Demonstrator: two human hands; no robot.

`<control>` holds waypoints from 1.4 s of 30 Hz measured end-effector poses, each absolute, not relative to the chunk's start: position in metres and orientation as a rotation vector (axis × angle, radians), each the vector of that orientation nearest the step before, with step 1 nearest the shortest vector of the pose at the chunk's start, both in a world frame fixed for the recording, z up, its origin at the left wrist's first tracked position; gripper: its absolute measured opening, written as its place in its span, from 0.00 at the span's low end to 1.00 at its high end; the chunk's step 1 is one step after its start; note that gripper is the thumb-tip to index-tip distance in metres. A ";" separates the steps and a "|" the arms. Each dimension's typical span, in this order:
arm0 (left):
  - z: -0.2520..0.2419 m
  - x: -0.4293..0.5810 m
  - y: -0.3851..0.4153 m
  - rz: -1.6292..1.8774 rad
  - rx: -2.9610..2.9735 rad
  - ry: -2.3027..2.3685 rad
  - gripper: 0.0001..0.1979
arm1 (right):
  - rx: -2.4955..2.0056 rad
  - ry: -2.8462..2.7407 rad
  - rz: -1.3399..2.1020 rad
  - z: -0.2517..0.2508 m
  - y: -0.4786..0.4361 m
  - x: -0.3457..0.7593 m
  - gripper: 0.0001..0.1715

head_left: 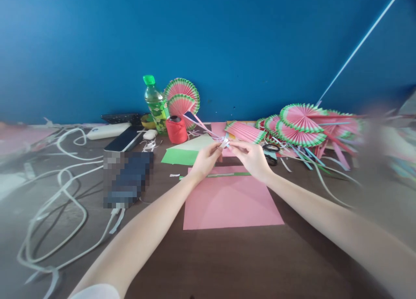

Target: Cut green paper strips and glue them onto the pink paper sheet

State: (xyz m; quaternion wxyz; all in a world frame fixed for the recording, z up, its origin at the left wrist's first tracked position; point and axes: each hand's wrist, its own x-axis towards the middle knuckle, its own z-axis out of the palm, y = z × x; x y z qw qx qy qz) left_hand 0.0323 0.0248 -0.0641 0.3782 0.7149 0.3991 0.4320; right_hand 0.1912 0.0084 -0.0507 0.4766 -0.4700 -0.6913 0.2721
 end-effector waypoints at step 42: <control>-0.055 0.025 0.035 1.164 1.507 0.839 0.08 | -0.806 -1.609 0.636 -0.040 -0.001 0.189 0.05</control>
